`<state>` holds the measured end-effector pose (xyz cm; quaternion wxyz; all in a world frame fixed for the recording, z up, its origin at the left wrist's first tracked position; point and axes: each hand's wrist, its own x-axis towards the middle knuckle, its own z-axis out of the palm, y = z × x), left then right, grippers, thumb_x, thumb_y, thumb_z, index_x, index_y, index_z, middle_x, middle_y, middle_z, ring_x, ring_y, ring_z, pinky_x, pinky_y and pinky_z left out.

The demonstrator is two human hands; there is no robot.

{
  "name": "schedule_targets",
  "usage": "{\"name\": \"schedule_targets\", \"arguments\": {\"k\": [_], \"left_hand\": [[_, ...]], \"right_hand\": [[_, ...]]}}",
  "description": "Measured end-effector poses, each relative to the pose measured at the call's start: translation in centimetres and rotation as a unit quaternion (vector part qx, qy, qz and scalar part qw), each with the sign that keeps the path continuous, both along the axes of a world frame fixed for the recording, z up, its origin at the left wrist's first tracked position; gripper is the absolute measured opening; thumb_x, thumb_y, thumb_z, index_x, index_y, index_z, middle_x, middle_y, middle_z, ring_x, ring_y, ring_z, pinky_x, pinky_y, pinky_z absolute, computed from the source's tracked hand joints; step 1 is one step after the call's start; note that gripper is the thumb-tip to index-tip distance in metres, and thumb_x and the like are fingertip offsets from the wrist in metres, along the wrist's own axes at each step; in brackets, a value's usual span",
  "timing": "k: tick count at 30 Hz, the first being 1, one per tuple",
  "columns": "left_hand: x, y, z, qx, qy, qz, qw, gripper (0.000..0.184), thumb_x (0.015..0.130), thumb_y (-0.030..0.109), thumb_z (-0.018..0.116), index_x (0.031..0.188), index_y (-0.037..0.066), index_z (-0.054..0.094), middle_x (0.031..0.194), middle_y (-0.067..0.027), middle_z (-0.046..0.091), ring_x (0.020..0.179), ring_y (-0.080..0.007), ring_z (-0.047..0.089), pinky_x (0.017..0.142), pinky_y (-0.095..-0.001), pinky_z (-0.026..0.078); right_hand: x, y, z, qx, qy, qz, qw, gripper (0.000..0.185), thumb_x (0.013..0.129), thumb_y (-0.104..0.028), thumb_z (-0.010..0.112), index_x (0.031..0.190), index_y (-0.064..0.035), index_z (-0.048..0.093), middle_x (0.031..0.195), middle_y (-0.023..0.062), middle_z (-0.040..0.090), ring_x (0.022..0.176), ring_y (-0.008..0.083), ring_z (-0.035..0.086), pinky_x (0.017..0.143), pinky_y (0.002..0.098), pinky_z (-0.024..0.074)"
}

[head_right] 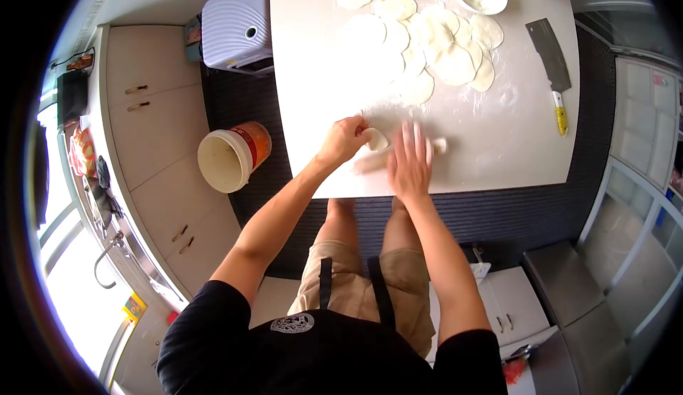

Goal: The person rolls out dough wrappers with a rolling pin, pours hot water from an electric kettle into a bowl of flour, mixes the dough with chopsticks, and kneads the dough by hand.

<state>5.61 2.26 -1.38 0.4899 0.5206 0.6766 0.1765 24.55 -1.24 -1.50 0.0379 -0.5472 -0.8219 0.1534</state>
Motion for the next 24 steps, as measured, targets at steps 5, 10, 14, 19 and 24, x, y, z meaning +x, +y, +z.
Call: {"name": "schedule_targets", "arguments": {"k": [5,10,14,19,24], "left_hand": [[0.5,-0.1,0.0,0.144,0.140,-0.081,0.976,0.012,0.081,0.010,0.064,0.087,-0.001,0.066,0.082,-0.0157,0.062,0.071,-0.0337,0.062,0.066,-0.0409,0.052],[-0.6,0.5,0.2,0.042,0.012,-0.042,0.998,0.016,0.082,0.011,0.063,0.090,-0.003,0.064,0.085,-0.0170,0.063,0.074,-0.0344,0.063,0.067,-0.0402,0.052],[0.9,1.3,1.1,0.083,0.171,-0.131,0.973,0.013,0.081,0.009,0.062,0.088,-0.002,0.063,0.083,-0.0147,0.063,0.075,-0.0318,0.063,0.069,-0.0394,0.051],[-0.9,1.9,-0.3,0.159,0.049,-0.105,0.980,0.010,0.079,0.011,0.065,0.081,0.001,0.065,0.082,-0.0125,0.063,0.074,-0.0295,0.063,0.070,-0.0386,0.051],[-1.0,2.3,1.3,0.007,0.106,-0.180,0.978,0.013,0.080,0.014,0.063,0.079,0.001,0.064,0.084,-0.0140,0.066,0.075,-0.0286,0.065,0.070,-0.0371,0.052]], "right_hand": [[-4.3,5.9,0.9,0.051,0.013,-0.021,0.998,0.055,0.093,-0.026,0.040,0.142,-0.0023,0.036,0.151,0.0128,0.031,0.140,0.0335,0.027,0.111,0.0498,0.0213],[-0.2,0.0,1.0,0.015,-0.012,-0.004,1.000,0.053,0.093,-0.026,0.040,0.142,-0.0050,0.039,0.151,0.0125,0.031,0.140,0.0325,0.026,0.111,0.0513,0.0193],[-5.1,7.2,0.0,0.068,-0.004,-0.033,0.997,0.054,0.091,-0.026,0.041,0.141,-0.0049,0.040,0.152,0.0131,0.030,0.141,0.0328,0.024,0.112,0.0510,0.0183],[-2.2,2.1,0.5,0.011,-0.027,-0.006,1.000,0.056,0.094,-0.030,0.038,0.145,-0.0055,0.034,0.152,0.0150,0.029,0.141,0.0326,0.024,0.112,0.0503,0.0161],[-1.9,2.2,0.0,0.015,0.007,-0.003,1.000,0.055,0.095,-0.030,0.036,0.144,-0.0055,0.034,0.151,0.0154,0.032,0.141,0.0324,0.025,0.111,0.0511,0.0192]]}}
